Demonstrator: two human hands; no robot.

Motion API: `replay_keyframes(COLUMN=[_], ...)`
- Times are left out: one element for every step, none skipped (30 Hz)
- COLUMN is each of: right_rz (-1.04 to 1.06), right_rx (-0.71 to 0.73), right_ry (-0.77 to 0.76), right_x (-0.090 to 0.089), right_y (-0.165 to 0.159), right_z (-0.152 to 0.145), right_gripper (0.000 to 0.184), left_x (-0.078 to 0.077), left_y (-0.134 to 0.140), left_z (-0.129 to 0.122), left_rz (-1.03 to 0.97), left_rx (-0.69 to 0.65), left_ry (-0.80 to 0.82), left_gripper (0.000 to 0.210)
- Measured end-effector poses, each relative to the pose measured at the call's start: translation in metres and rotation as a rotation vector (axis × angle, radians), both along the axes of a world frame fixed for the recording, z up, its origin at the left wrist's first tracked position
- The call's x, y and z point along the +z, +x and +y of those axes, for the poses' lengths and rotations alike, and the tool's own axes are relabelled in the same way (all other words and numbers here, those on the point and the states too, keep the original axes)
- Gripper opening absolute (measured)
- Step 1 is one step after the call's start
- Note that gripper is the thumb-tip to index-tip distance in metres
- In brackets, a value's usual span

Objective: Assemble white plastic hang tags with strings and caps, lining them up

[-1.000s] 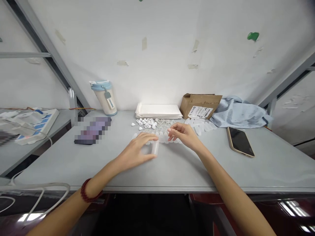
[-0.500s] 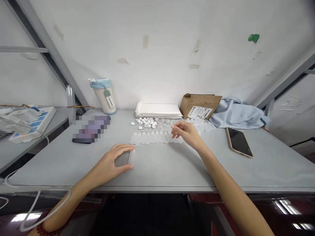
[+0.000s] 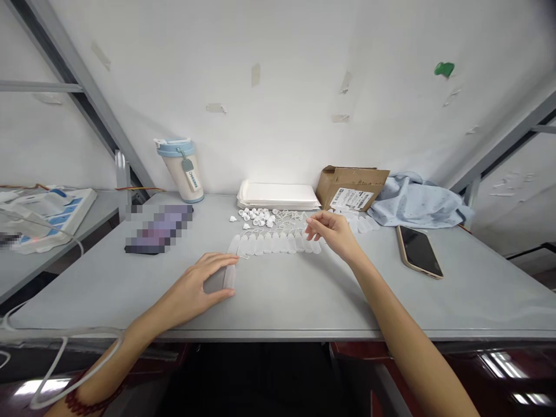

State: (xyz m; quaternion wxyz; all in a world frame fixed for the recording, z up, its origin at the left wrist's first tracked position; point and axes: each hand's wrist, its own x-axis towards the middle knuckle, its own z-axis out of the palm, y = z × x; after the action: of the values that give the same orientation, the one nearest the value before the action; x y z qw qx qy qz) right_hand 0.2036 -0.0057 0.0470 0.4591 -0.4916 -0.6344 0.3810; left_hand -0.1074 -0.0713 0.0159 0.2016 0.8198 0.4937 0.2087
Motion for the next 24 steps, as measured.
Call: replay_keyframes(right_rz=[0.002,0.004,0.005,0.007,0.008,0.010,0.010,0.010,0.007,0.005,0.003,0.002,0.002,0.003,0.002,0.001,-0.001,-0.004,-0.007,-0.010,-0.013,-0.014,-0.015,-0.016], right_rx=[-0.007,-0.015,-0.022,-0.028,-0.032,-0.035,-0.035,-0.033,-0.032,-0.030,-0.029,-0.028,-0.027,-0.027,-0.027,-0.027,-0.028,-0.031,-0.034,-0.039,-0.043,-0.046,-0.049,-0.053], right_ry=[0.002,0.006,0.009,0.012,0.014,0.015,0.014,0.015,0.015,0.015,0.016,0.016,0.017,0.018,0.018,0.018,0.019,0.019,0.020,0.020,0.020,0.022,0.025,0.028], right_x=[0.0006,0.0013,0.0020,0.0026,0.0031,0.0033,0.0034,0.0033,0.0031,0.0027,0.0023,0.0020,0.0018,0.0016,0.0016,0.0016,0.0017,0.0018,0.0018,0.0018,0.0017,0.0015,0.0012,0.0009], right_y=[0.0009,0.0017,0.0023,0.0028,0.0031,0.0032,0.0033,0.0033,0.0034,0.0035,0.0035,0.0036,0.0036,0.0036,0.0036,0.0036,0.0036,0.0037,0.0039,0.0043,0.0048,0.0056,0.0067,0.0080], right_z=[0.0004,0.0006,0.0006,0.0006,0.0005,0.0004,0.0003,0.0002,0.0002,0.0003,0.0004,0.0005,0.0006,0.0007,0.0008,0.0008,0.0007,0.0007,0.0009,0.0012,0.0017,0.0025,0.0036,0.0049], right_gripper=[0.034,0.034,0.034,0.034,0.035,0.035,0.034,0.034,0.033,0.033,0.032,0.032,0.031,0.031,0.031,0.031,0.032,0.032,0.033,0.033,0.033,0.034,0.034,0.034], left_x=[-0.0004,-0.0010,-0.0017,-0.0025,-0.0033,-0.0039,-0.0045,-0.0049,-0.0051,-0.0053,-0.0053,-0.0053,-0.0053,-0.0053,-0.0052,-0.0050,-0.0046,-0.0040,-0.0032,-0.0022,-0.0009,0.0006,0.0023,0.0042], left_y=[-0.0002,-0.0004,-0.0007,-0.0011,-0.0014,-0.0017,-0.0019,-0.0019,-0.0019,-0.0017,-0.0015,-0.0012,-0.0010,-0.0008,-0.0008,-0.0009,-0.0010,-0.0013,-0.0015,-0.0016,-0.0015,-0.0012,-0.0004,0.0007], left_z=[0.0007,0.0016,0.0026,0.0036,0.0047,0.0056,0.0065,0.0073,0.0080,0.0086,0.0091,0.0095,0.0098,0.0099,0.0097,0.0094,0.0089,0.0082,0.0076,0.0072,0.0069,0.0070,0.0075,0.0083], left_rz=[-0.004,-0.009,-0.014,-0.020,-0.026,-0.029,-0.031,-0.033,-0.035,-0.038,-0.040,-0.042,-0.043,-0.043,-0.040,-0.038,-0.035,-0.034,-0.034,-0.038,-0.044,-0.052,-0.062,-0.074], left_rx=[-0.003,-0.003,-0.002,0.001,0.005,0.009,0.012,0.014,0.014,0.011,0.008,0.005,0.001,-0.001,-0.002,-0.004,-0.007,-0.009,-0.011,-0.014,-0.017,-0.020,-0.023,-0.025], left_ry=[0.004,0.006,0.004,0.002,0.000,-0.002,-0.004,-0.003,0.001,0.005,0.008,0.008,0.008,0.008,0.008,0.010,0.012,0.015,0.017,0.019,0.021,0.024,0.028,0.034], left_gripper=[0.049,0.048,0.046,0.046,0.045,0.046,0.046,0.047,0.047,0.047,0.047,0.046,0.046,0.046,0.046,0.046,0.046,0.047,0.047,0.048,0.048,0.048,0.048,0.049])
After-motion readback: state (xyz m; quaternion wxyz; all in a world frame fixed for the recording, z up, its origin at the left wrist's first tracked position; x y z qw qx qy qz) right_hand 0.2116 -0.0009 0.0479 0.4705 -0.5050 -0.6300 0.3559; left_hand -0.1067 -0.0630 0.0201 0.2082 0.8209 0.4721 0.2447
